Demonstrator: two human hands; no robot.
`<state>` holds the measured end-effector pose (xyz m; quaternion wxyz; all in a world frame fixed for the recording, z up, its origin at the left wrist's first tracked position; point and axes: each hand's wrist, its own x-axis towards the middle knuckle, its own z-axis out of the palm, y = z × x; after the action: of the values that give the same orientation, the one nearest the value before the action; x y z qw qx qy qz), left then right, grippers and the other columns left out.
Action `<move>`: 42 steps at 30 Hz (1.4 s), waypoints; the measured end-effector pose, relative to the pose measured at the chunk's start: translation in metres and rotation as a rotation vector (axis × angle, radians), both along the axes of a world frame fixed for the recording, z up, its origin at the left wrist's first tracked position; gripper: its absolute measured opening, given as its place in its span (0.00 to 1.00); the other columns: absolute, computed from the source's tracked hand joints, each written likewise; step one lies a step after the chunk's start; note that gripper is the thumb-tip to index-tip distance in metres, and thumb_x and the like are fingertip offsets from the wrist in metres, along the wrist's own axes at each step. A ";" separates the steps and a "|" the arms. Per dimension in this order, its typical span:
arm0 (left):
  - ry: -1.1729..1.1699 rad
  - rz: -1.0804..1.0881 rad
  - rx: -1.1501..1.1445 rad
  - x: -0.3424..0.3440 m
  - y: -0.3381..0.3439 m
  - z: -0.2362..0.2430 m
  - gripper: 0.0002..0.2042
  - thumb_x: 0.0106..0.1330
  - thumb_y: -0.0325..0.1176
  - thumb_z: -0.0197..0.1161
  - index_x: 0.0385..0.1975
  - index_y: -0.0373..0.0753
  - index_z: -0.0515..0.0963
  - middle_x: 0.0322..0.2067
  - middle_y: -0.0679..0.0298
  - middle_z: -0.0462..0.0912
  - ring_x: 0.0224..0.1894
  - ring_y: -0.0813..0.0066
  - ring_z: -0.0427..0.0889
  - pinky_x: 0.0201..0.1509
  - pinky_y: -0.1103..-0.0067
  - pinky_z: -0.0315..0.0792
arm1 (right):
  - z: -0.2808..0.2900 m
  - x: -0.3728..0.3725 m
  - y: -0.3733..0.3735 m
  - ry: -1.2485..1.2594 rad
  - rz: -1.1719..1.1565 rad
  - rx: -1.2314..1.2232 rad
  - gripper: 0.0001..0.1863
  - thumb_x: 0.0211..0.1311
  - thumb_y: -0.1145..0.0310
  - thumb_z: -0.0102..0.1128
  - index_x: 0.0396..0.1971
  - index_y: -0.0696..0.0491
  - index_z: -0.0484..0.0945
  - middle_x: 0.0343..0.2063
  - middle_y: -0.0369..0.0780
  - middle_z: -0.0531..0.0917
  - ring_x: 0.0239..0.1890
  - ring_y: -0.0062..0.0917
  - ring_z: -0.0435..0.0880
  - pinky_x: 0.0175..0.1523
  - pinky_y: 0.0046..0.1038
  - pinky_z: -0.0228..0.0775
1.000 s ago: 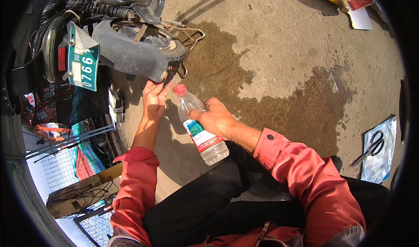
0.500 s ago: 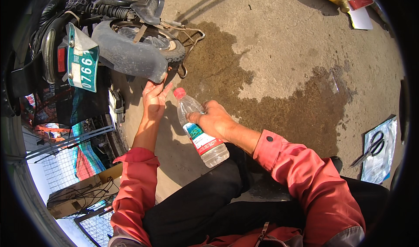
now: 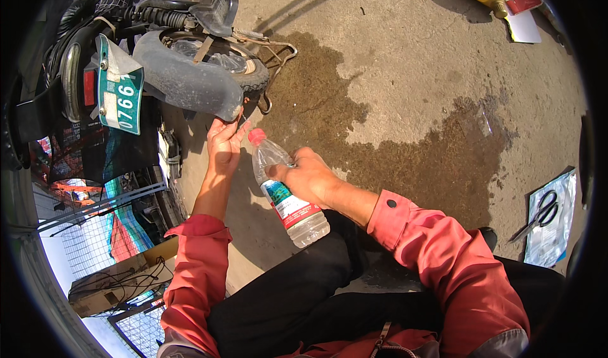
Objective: The person removes a screw from the scooter tire using a screwdriver, then uses a tire inflator to add air. They also pour water from a bottle onto the tire area.
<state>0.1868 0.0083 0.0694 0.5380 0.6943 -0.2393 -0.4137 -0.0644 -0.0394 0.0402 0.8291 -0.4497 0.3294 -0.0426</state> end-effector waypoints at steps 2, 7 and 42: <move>0.000 0.016 0.002 -0.001 0.000 0.000 0.22 0.71 0.20 0.49 0.65 0.36 0.65 0.64 0.59 0.72 0.68 0.66 0.69 0.68 0.61 0.68 | -0.002 0.003 0.002 -0.005 -0.015 0.036 0.33 0.58 0.53 0.63 0.47 0.72 0.72 0.43 0.60 0.81 0.47 0.45 0.84 0.50 0.38 0.75; 0.003 0.043 -0.006 -0.004 -0.001 0.001 0.22 0.71 0.20 0.49 0.65 0.34 0.65 0.63 0.57 0.73 0.66 0.67 0.71 0.64 0.65 0.71 | -0.002 -0.001 0.000 -0.082 -0.049 0.341 0.35 0.58 0.50 0.62 0.48 0.72 0.72 0.45 0.61 0.80 0.51 0.49 0.81 0.55 0.38 0.72; -0.028 0.045 0.001 -0.002 0.001 -0.001 0.20 0.71 0.20 0.51 0.63 0.34 0.67 0.62 0.58 0.73 0.66 0.66 0.71 0.66 0.62 0.71 | -0.010 -0.019 -0.002 0.087 0.021 -0.198 0.31 0.56 0.52 0.62 0.43 0.70 0.76 0.38 0.61 0.83 0.45 0.52 0.84 0.51 0.42 0.74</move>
<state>0.1852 0.0088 0.0684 0.5434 0.7055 -0.2310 -0.3921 -0.0836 -0.0413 0.0303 0.7658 -0.5344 0.3546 -0.0467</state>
